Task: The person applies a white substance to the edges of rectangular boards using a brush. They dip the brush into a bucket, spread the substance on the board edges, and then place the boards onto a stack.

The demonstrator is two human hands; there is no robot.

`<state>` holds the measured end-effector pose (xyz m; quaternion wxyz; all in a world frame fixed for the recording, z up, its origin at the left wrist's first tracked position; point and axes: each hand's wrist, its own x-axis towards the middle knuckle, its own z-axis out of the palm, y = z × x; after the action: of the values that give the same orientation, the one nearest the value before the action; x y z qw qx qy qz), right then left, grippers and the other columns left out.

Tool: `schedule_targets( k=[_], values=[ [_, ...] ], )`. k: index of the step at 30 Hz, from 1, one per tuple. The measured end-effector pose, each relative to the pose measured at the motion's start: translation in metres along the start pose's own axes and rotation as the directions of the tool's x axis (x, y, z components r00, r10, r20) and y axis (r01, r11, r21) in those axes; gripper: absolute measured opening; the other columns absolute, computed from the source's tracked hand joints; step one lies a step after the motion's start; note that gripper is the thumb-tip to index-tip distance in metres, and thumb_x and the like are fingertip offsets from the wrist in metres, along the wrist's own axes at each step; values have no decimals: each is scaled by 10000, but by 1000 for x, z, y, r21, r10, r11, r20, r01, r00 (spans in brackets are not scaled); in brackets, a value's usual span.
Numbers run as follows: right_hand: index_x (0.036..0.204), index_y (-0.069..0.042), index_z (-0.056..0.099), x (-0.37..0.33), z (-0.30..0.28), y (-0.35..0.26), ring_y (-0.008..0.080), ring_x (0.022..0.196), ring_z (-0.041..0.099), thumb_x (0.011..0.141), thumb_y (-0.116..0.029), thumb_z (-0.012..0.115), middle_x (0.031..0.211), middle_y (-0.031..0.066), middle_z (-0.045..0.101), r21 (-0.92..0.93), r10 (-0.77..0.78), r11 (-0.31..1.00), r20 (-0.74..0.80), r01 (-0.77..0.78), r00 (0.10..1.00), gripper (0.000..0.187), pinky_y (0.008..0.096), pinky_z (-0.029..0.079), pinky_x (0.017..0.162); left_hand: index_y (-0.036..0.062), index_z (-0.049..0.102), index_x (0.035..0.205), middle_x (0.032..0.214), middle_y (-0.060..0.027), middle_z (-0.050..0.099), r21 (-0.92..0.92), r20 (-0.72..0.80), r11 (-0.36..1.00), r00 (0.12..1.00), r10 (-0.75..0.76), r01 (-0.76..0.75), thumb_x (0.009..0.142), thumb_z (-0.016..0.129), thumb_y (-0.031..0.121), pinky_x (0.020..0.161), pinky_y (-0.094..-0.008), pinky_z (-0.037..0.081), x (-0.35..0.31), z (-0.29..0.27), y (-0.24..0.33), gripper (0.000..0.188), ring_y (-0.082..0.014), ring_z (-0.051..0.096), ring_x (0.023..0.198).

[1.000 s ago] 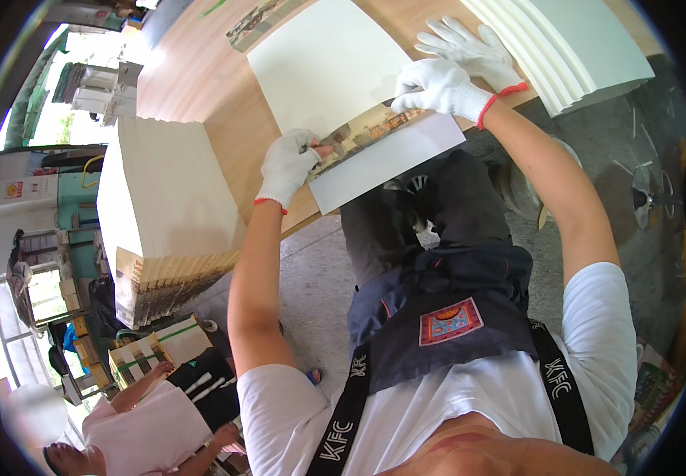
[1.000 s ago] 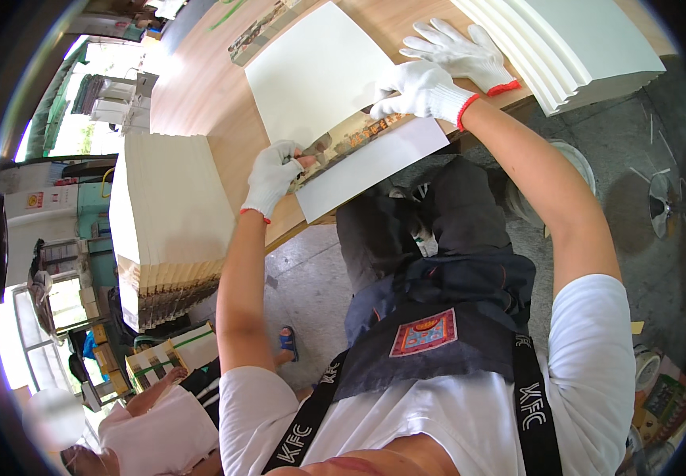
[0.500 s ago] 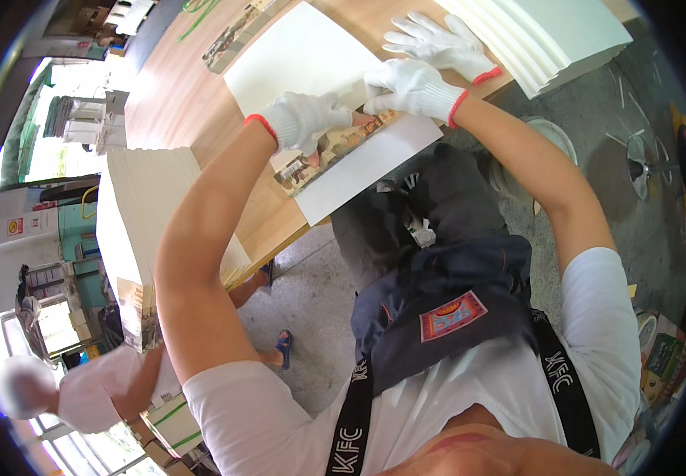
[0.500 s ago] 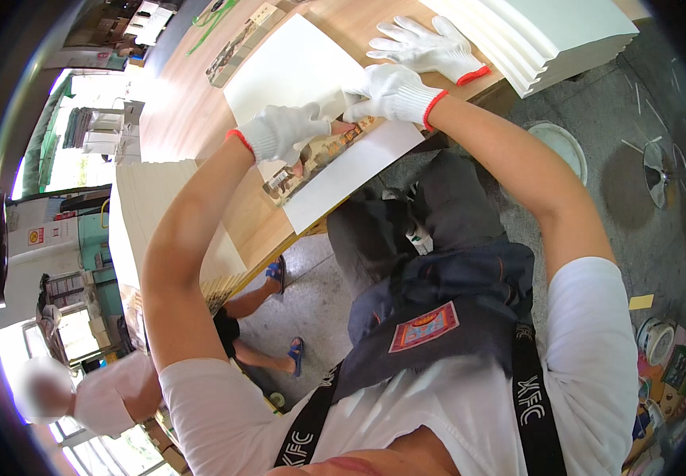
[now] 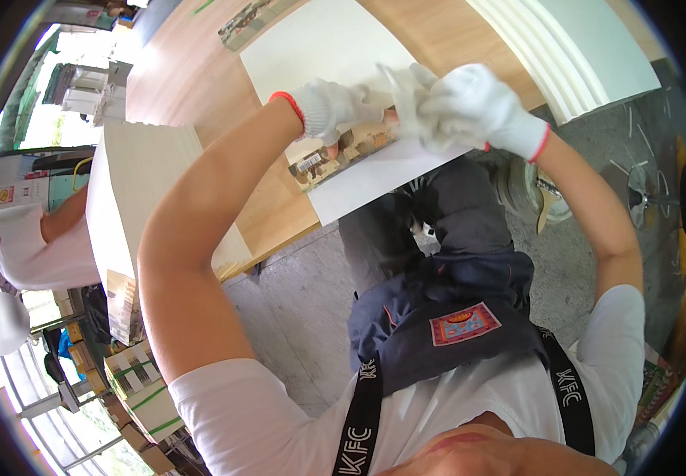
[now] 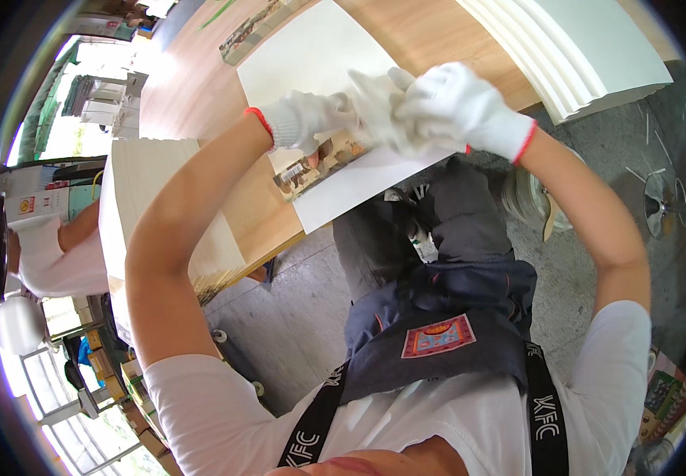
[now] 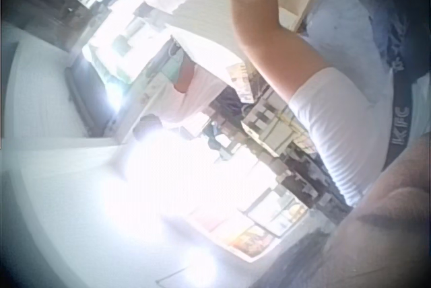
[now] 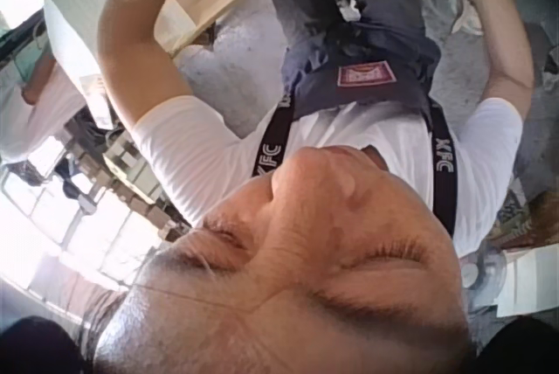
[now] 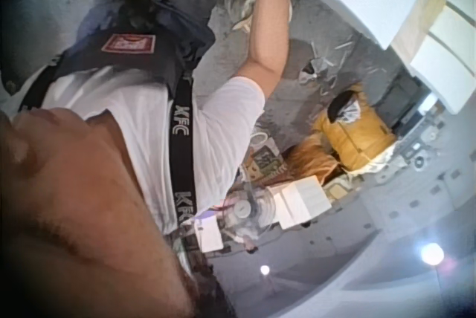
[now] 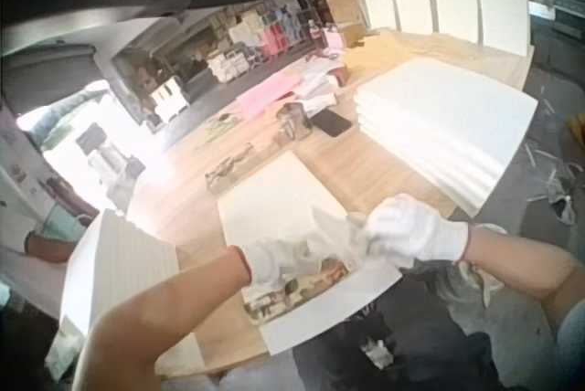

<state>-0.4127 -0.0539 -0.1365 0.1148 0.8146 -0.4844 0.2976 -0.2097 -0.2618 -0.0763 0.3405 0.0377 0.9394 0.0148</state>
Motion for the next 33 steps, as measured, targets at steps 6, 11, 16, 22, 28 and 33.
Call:
schedule_targets(
  k=[6,11,16,22,28,33],
  values=[
    [869,-113,692,38,21,-27,213,820,628,735,-282,692,870,21,621,-80,-74,992,261,98,962,216,375,496,767,411,428,1454,1277,-85,567,-38,87,976,973,-211,215,654,838,171,798,-408,559,8,0,0,930,-318,678,937],
    [902,-111,694,89,105,-96,206,875,659,797,-286,629,903,36,656,-71,-58,995,215,74,975,215,371,530,754,293,495,1370,1125,-116,676,86,18,973,976,-218,216,801,713,501,819,-398,555,22,5,8,644,-315,689,982],
    [897,-112,682,109,139,-123,186,828,662,783,-245,643,861,26,651,-90,-2,996,97,11,995,180,347,543,676,261,542,1341,1233,-155,615,-264,164,889,926,-340,374,855,382,807,793,-411,563,4,-37,34,748,-297,708,915],
    [865,-51,679,69,59,-54,267,719,657,719,-202,684,805,97,644,116,-38,993,80,29,996,210,390,533,653,265,472,1425,1152,-116,659,-270,204,829,871,-447,489,786,582,681,784,-388,546,15,-13,12,771,-280,707,883],
    [821,-87,672,39,25,-24,261,694,645,669,-286,748,747,86,623,28,-65,998,58,64,996,261,403,508,610,431,331,1501,1285,-80,585,127,60,983,988,-145,136,733,783,201,837,-404,546,1,-8,13,921,-296,669,1007],
    [782,-133,643,126,116,-130,183,833,625,797,-259,637,839,18,634,-87,-78,989,383,120,921,126,341,493,653,320,508,1429,1238,-113,654,-353,107,871,939,-327,343,718,681,742,835,-361,527,17,-4,9,846,-313,649,1063]
  ],
)
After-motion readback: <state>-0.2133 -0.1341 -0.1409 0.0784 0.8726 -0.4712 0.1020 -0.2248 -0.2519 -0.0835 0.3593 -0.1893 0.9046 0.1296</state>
